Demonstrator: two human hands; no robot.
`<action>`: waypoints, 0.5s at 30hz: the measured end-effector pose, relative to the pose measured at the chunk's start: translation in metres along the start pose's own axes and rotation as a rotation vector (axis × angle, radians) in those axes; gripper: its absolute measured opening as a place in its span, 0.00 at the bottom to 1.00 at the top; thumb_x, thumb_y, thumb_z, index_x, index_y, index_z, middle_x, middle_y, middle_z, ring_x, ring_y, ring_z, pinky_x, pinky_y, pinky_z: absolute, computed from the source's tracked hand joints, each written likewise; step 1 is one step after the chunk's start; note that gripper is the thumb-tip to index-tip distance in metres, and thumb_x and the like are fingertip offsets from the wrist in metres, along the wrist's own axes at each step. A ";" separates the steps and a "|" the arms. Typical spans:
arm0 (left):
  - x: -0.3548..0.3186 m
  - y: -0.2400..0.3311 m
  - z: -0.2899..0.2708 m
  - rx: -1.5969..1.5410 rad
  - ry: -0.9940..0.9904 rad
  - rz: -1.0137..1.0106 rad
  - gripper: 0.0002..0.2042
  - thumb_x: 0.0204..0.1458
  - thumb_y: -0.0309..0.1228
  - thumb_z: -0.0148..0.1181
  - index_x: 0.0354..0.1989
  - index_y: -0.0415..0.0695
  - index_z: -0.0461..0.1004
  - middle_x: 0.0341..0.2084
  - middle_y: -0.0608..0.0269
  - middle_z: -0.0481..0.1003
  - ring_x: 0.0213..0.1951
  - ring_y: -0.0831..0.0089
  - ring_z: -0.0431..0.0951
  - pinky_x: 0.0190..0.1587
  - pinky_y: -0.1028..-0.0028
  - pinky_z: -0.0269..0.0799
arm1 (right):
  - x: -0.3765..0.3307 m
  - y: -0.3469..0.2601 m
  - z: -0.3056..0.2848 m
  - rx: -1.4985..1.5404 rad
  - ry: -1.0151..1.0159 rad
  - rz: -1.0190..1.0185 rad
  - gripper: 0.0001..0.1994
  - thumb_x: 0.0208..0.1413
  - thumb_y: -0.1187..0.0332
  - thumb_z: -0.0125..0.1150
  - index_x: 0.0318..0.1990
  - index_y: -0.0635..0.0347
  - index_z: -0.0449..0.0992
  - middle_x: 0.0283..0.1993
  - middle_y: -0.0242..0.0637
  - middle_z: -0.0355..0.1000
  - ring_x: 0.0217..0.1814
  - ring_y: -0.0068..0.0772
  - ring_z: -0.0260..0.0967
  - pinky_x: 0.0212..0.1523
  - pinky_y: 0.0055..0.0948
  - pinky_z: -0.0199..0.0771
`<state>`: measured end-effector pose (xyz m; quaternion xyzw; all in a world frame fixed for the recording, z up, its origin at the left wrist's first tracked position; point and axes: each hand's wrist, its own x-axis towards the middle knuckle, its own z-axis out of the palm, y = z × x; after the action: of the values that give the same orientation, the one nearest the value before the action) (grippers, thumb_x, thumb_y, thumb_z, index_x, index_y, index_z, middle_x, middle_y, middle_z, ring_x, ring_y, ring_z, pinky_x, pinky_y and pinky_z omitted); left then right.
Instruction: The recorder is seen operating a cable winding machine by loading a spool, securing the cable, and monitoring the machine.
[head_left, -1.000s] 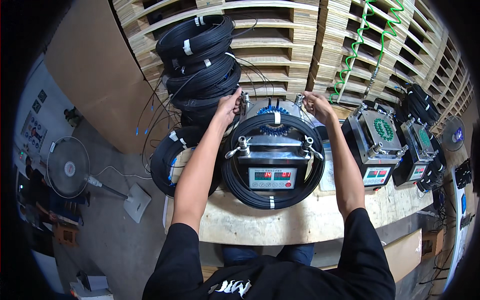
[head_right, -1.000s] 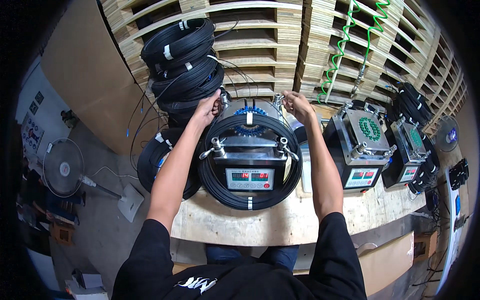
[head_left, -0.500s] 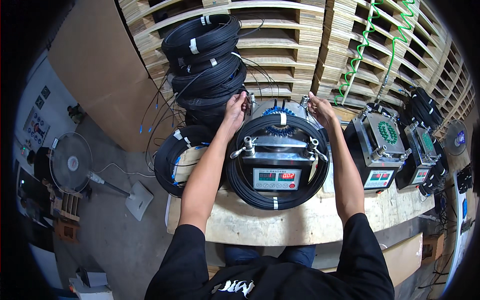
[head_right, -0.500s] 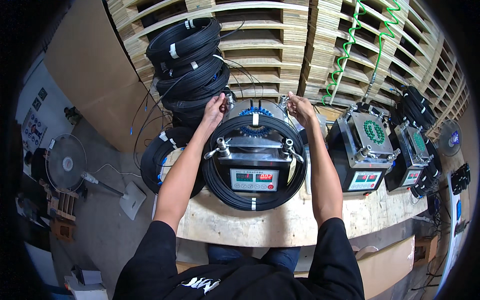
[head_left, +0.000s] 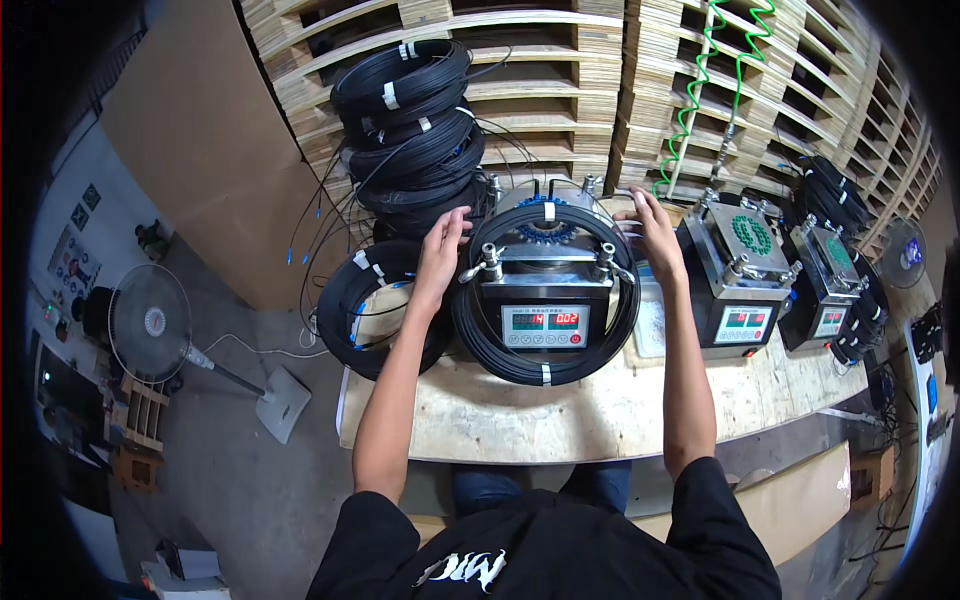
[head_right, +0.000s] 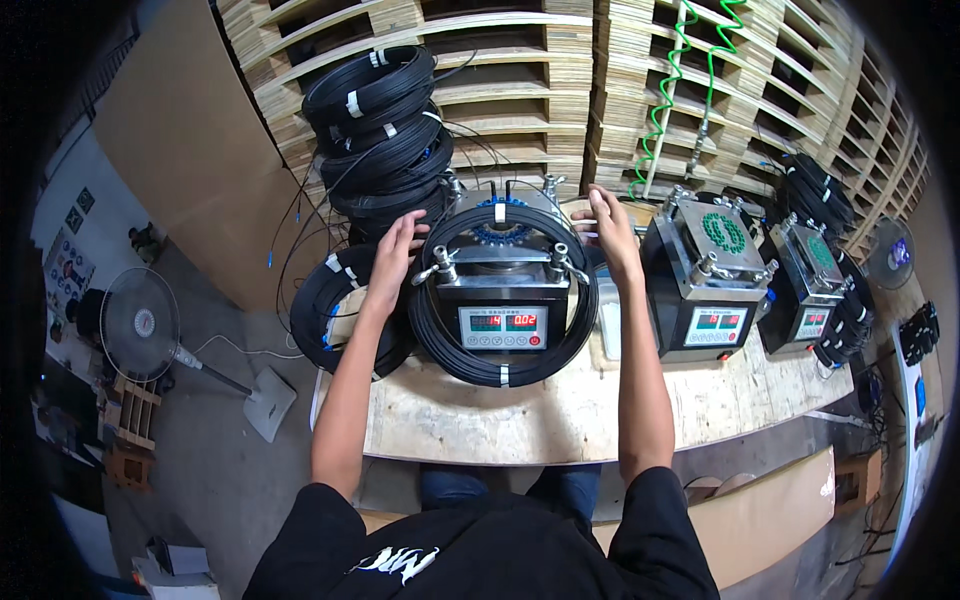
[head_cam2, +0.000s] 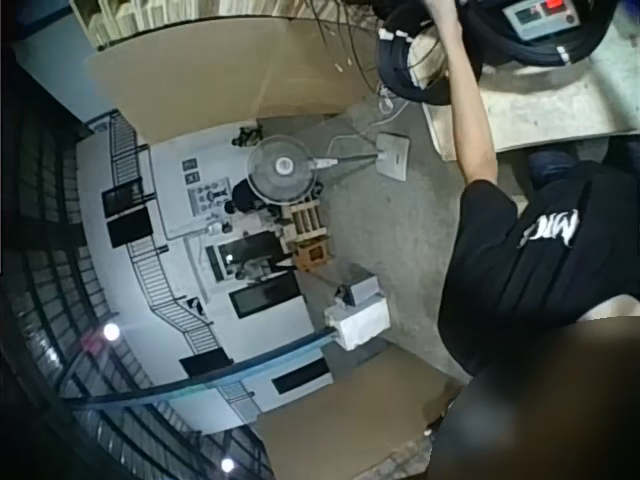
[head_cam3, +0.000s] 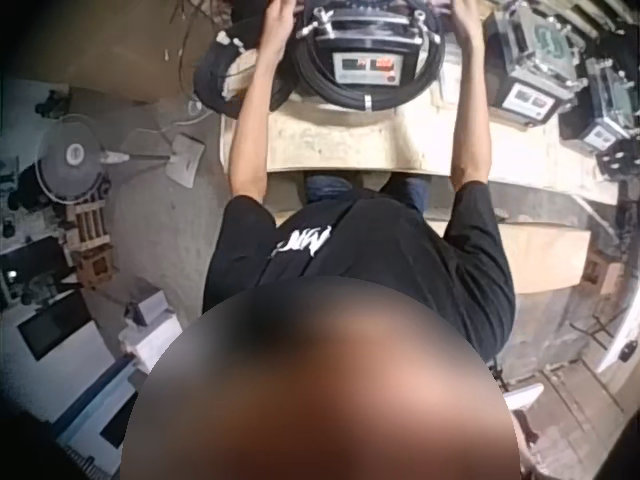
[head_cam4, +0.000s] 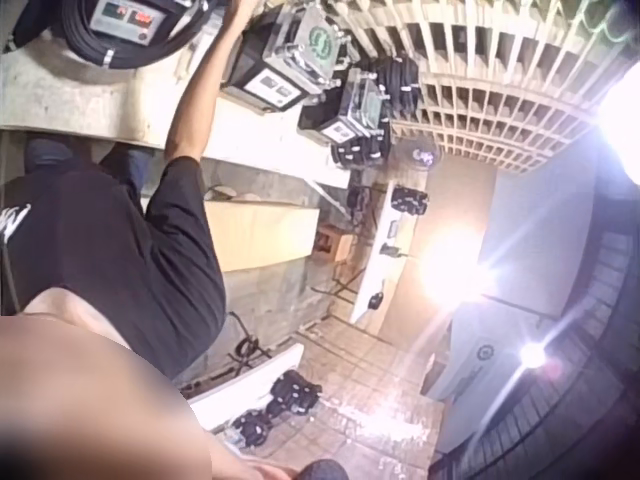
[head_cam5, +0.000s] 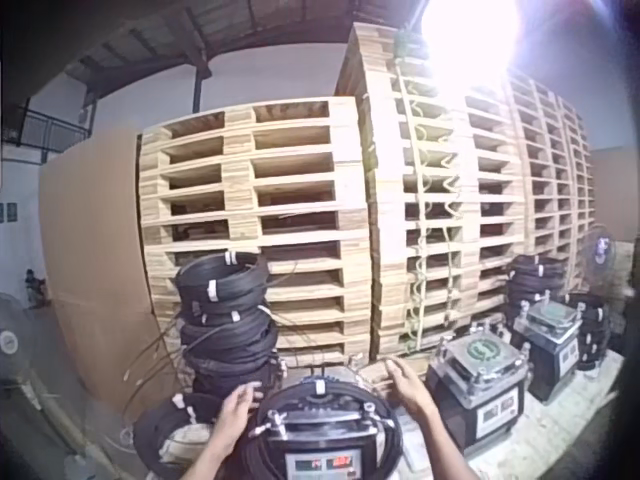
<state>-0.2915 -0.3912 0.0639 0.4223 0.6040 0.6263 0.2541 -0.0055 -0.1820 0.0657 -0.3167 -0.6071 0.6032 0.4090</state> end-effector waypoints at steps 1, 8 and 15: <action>-0.009 -0.006 -0.001 0.073 0.055 0.124 0.22 0.69 0.46 0.46 0.60 0.42 0.73 0.46 0.59 0.77 0.48 0.72 0.75 0.52 0.73 0.68 | -0.014 0.001 0.001 0.026 0.021 -0.057 0.24 0.70 0.49 0.48 0.66 0.52 0.66 0.39 0.33 0.77 0.34 0.17 0.70 0.33 0.21 0.69; -0.050 -0.052 0.016 0.069 0.167 0.308 0.28 0.72 0.48 0.33 0.64 0.40 0.69 0.60 0.53 0.71 0.63 0.62 0.67 0.68 0.68 0.54 | -0.079 0.070 0.012 -0.063 0.159 -0.262 0.28 0.73 0.49 0.41 0.64 0.65 0.70 0.63 0.41 0.70 0.69 0.32 0.62 0.70 0.28 0.53; -0.070 -0.058 0.023 0.087 0.201 0.102 0.27 0.71 0.49 0.36 0.67 0.44 0.66 0.58 0.57 0.73 0.42 0.71 0.75 0.41 0.77 0.72 | -0.101 0.073 0.034 -0.009 0.268 -0.252 0.28 0.73 0.50 0.39 0.66 0.63 0.69 0.61 0.42 0.72 0.67 0.34 0.63 0.69 0.29 0.55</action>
<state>-0.2475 -0.4284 -0.0100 0.3980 0.6307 0.6509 0.1416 0.0041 -0.2816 -0.0158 -0.3174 -0.5848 0.4970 0.5570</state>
